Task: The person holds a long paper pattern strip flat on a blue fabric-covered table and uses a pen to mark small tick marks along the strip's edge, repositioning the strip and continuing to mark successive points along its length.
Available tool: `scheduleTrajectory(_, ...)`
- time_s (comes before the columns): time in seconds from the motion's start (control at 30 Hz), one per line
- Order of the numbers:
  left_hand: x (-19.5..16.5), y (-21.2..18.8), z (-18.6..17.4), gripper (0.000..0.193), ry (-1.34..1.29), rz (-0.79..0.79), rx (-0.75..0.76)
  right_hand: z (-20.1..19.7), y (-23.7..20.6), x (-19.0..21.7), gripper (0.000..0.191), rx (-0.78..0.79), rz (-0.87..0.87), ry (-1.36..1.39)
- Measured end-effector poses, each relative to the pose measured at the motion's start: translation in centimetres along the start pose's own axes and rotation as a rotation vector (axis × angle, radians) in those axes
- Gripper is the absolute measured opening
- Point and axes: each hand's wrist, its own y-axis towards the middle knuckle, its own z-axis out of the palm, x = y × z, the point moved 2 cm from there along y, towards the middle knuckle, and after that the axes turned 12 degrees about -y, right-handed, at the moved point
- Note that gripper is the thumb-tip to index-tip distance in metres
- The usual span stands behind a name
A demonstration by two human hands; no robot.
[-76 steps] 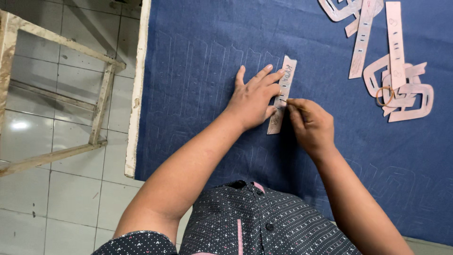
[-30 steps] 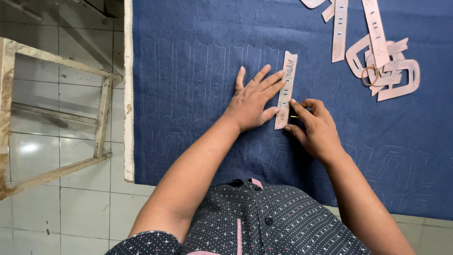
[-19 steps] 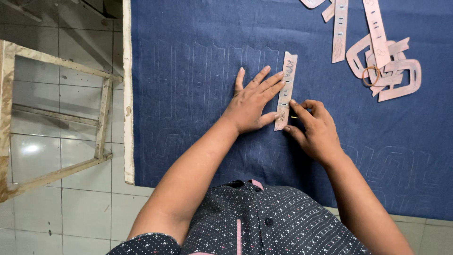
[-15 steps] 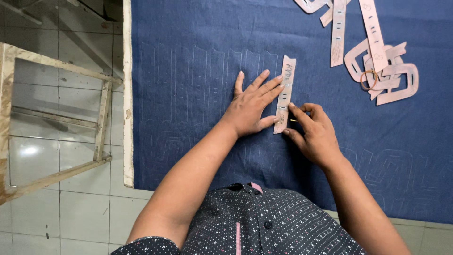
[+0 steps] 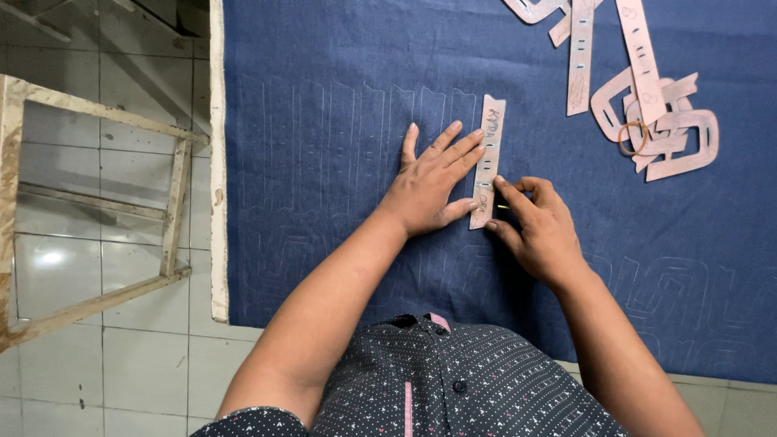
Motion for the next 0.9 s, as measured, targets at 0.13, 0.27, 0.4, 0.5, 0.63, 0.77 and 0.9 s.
scheduleTrajectory(0.13, 0.0, 0.1, 0.0, 0.08, 0.012, -0.011, 0.011, 0.0, 0.1, 0.0, 0.064, 0.008, 0.009, 0.0)
scheduleTrajectory(0.27, -0.1, 0.2, 0.0, 0.074, 0.013, -0.011, 0.014, 0.0, 0.1, 0.0, 0.065, 0.006, 0.006, -0.003)
scheduleTrajectory(0.4, 0.0, 0.2, 0.2, 0.074, 0.006, -0.013, 0.012, 0.0, 0.0, 0.0, 0.064, -0.004, 0.001, -0.01)
scheduleTrajectory(0.5, 0.1, 0.2, 0.2, 0.074, 0.017, -0.003, 0.004, 0.0, 0.1, -0.1, 0.065, 0.002, 0.004, -0.008)
scheduleTrajectory(0.63, 0.0, 0.2, 0.0, 0.076, 0.027, 0.019, -0.014, 0.0, 0.3, -0.1, 0.065, 0.002, 0.019, -0.001)
scheduleTrajectory(0.77, -0.4, 0.1, -0.4, 0.087, 0.016, -0.023, 0.044, 0.1, 0.4, -0.1, 0.065, 0.002, 0.013, -0.01)
scheduleTrajectory(0.9, -0.8, 0.2, -0.8, 0.097, 0.039, -0.015, 0.049, 0.3, 0.2, -0.2, 0.066, 0.007, 0.019, -0.001)
